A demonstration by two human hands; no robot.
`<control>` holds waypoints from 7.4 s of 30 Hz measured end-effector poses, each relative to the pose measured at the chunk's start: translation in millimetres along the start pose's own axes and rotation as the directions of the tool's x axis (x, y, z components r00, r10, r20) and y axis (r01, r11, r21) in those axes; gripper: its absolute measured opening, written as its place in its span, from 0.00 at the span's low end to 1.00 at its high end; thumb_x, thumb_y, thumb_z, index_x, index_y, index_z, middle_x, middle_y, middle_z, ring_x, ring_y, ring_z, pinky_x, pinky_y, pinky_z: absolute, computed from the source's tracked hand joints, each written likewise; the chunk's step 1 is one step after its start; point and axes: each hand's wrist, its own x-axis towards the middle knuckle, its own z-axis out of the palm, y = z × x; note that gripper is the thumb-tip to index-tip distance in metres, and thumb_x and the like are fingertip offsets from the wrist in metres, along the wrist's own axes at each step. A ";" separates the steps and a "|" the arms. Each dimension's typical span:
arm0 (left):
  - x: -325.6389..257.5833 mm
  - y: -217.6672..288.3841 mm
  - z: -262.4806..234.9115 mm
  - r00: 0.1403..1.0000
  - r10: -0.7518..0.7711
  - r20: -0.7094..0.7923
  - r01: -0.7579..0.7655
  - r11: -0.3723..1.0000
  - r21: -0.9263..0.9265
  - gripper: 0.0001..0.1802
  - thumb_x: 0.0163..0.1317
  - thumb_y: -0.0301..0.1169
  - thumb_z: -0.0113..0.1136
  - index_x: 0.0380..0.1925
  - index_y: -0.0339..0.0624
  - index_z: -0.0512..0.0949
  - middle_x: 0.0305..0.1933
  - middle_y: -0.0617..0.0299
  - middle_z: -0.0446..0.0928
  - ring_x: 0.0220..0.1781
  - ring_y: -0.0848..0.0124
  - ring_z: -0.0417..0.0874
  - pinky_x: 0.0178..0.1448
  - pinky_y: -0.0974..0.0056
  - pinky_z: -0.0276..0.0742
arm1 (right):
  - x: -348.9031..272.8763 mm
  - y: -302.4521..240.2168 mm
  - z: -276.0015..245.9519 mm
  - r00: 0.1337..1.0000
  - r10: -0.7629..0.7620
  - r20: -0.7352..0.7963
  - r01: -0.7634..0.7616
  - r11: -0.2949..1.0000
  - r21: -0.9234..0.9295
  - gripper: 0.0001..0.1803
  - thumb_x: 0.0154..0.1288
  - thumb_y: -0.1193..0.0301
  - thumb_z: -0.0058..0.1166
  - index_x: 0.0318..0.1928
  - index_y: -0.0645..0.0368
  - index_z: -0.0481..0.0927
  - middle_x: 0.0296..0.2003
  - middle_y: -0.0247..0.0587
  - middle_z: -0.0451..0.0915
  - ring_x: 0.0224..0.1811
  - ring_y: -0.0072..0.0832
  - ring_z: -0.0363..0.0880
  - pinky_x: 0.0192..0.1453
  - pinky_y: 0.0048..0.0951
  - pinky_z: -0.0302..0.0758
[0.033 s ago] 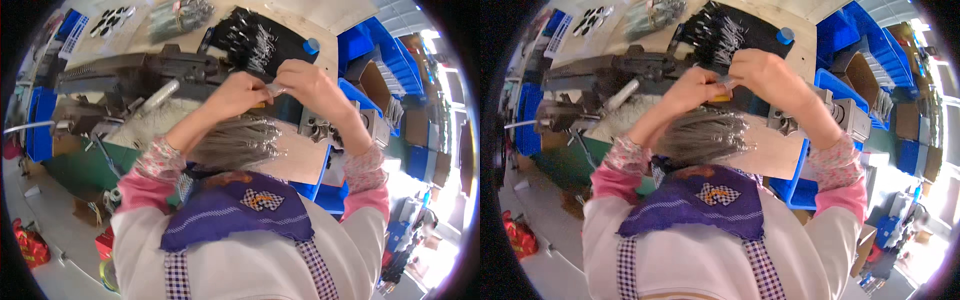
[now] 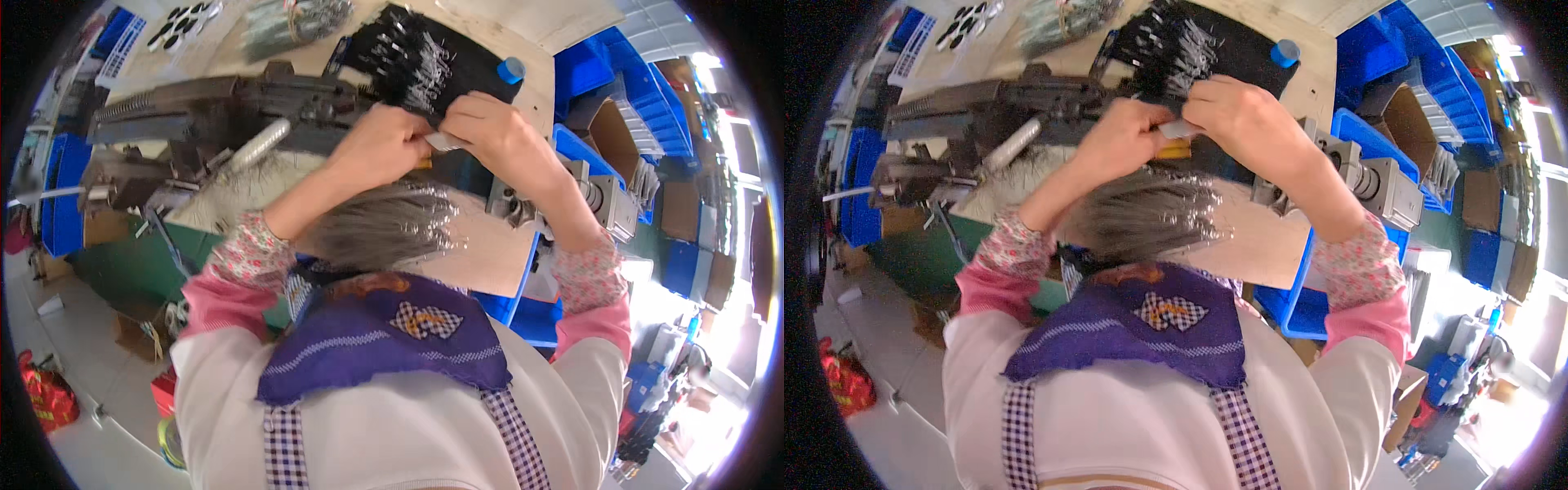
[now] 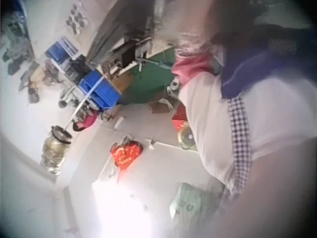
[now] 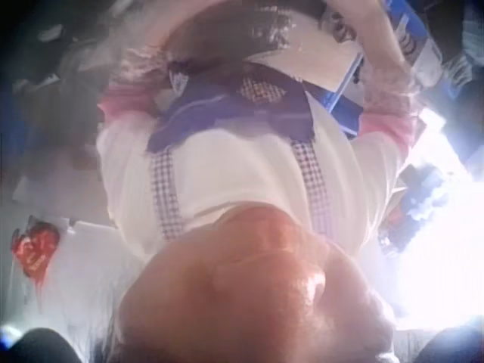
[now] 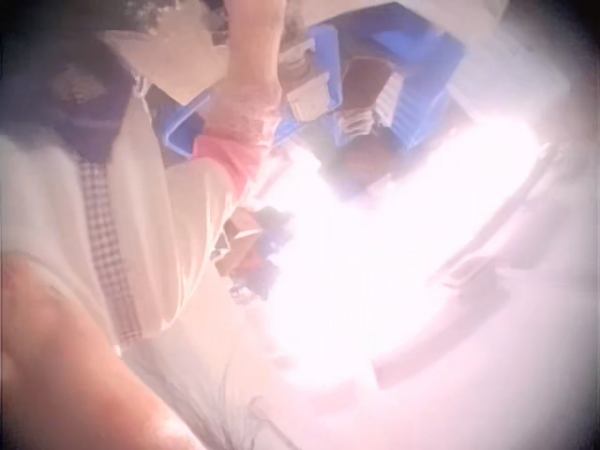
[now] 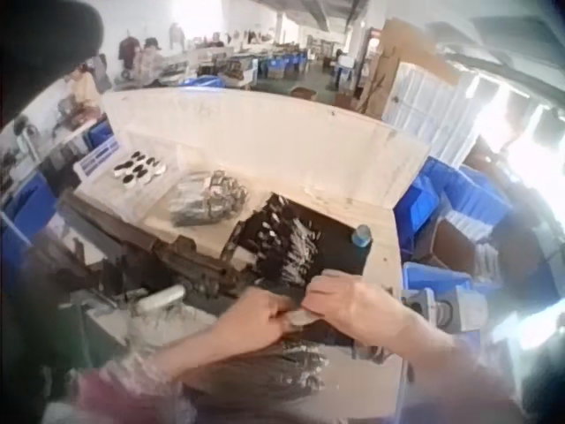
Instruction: The person is assembling small wire-like components using a manual press or crimping tool on a workbench.
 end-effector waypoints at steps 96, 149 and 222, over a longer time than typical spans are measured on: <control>-38.8 0.3 14.7 0.969 -0.240 -0.054 -0.127 -0.300 -0.946 0.36 0.70 0.57 0.37 0.58 0.32 0.63 0.59 0.53 0.68 0.65 0.64 0.66 0.73 0.59 0.57 | 47.8 -17.7 18.6 0.935 0.312 -0.171 -0.285 0.944 0.165 0.04 0.53 0.71 0.60 0.32 0.52 0.84 0.25 0.32 0.76 0.31 0.32 0.76 0.45 0.33 0.65; -340.2 -166.0 -128.6 0.269 -0.343 -0.900 0.933 0.323 0.155 0.46 0.61 0.42 0.58 0.71 0.37 0.44 0.41 0.36 0.80 0.40 0.42 0.82 0.41 0.49 0.78 | -151.6 -111.3 41.1 0.437 0.879 0.192 -0.775 0.260 0.575 0.08 0.67 0.74 0.53 0.42 0.63 0.71 0.27 0.45 0.78 0.27 0.28 0.79 0.32 0.28 0.73; -58.4 -68.1 24.8 0.881 0.000 -0.473 0.135 0.958 0.252 0.08 0.64 0.27 0.54 0.37 0.34 0.78 0.39 0.50 0.75 0.44 0.56 0.78 0.46 0.58 0.76 | 31.9 -31.1 128.7 0.681 0.729 0.071 -0.732 0.674 0.095 0.15 0.58 0.65 0.57 0.34 0.68 0.77 0.32 0.58 0.80 0.40 0.50 0.81 0.46 0.45 0.79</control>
